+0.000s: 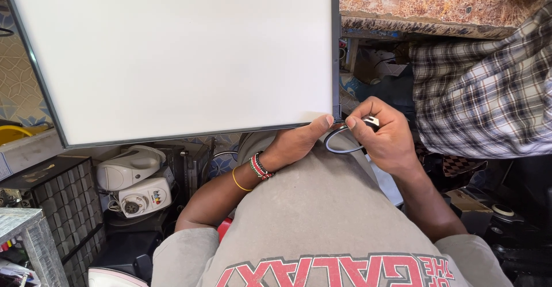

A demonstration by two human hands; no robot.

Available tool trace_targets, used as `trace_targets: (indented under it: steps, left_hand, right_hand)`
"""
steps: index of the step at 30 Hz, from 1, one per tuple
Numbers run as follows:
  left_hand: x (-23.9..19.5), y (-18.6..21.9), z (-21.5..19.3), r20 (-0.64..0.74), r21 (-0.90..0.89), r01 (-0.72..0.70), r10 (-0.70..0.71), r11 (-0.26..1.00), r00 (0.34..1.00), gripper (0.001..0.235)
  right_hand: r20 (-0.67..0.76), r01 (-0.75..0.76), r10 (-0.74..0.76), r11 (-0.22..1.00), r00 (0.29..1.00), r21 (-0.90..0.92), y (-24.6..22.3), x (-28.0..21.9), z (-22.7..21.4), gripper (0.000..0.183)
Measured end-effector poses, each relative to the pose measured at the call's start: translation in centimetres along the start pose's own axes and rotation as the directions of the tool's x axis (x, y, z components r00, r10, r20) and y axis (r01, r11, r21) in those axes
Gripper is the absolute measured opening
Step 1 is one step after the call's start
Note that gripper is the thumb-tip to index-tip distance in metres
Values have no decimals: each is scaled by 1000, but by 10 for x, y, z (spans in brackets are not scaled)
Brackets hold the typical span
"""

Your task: The person holds a flat white panel with a black frame and uses a small metal tool to pry along the edge, removing a thin strip. They then use a knife to continue prying along the frame edge. The task appears to be disassembly or repair of an electronic panel.

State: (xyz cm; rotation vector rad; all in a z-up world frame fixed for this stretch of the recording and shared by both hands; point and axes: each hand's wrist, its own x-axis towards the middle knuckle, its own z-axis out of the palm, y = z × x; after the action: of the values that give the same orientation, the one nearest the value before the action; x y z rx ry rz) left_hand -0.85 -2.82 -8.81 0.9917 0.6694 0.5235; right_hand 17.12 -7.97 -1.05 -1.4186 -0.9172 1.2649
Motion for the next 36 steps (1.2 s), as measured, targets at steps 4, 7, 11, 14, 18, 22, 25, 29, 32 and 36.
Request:
trace_targets:
  steps: [4, 7, 11, 14, 18, 22, 25, 29, 32, 36]
  left_hand:
    - [1, 14, 0, 8, 12, 25, -25, 1000, 1000, 40]
    - [3, 34, 1, 19, -15, 26, -25, 1000, 999, 35]
    - [2, 47, -2, 52, 43, 48, -50, 998, 997, 39]
    - [-2, 50, -1, 121, 98, 64, -76, 993, 990, 36]
    - [6, 19, -2, 289, -22, 69, -60, 997, 955, 39]
    - [4, 66, 1, 298, 8, 177, -171, 984, 939, 29]
    - [1, 70, 1, 315, -17, 128, -116, 992, 942, 32]
    - [1, 86, 1, 258, -63, 19, -2, 998, 966, 33]
    - [2, 45, -6, 240, -14, 11, -8, 1000, 971, 38]
    - [4, 26, -8, 223, -12, 12, -9, 1000, 975, 43]
  right_hand:
    - [12, -34, 34, 999, 999, -5, -5, 6, 0, 12]
    - [21, -18, 17, 1000, 1000, 13, -5, 8, -3, 11]
    - [41, 43, -38, 990, 998, -131, -10, 4, -10, 10]
    - [12, 79, -78, 978, 997, -191, -4, -2, -16, 15]
    - [-104, 214, -294, 857, 950, -468, -16, 0, -12, 23]
    - [-177, 171, -485, 590, 857, -789, -51, -18, 5, 26]
    - [-293, 41, -180, 905, 939, -423, -58, -33, 21, 26]
    - [-168, -10, -117, 793, 979, -610, -40, -37, 35, 13]
    - [-190, -4, -146, 783, 971, -622, -32, -35, 42, 9]
    - [-256, -100, -72, 793, 964, -601, -37, -35, 45, 11]
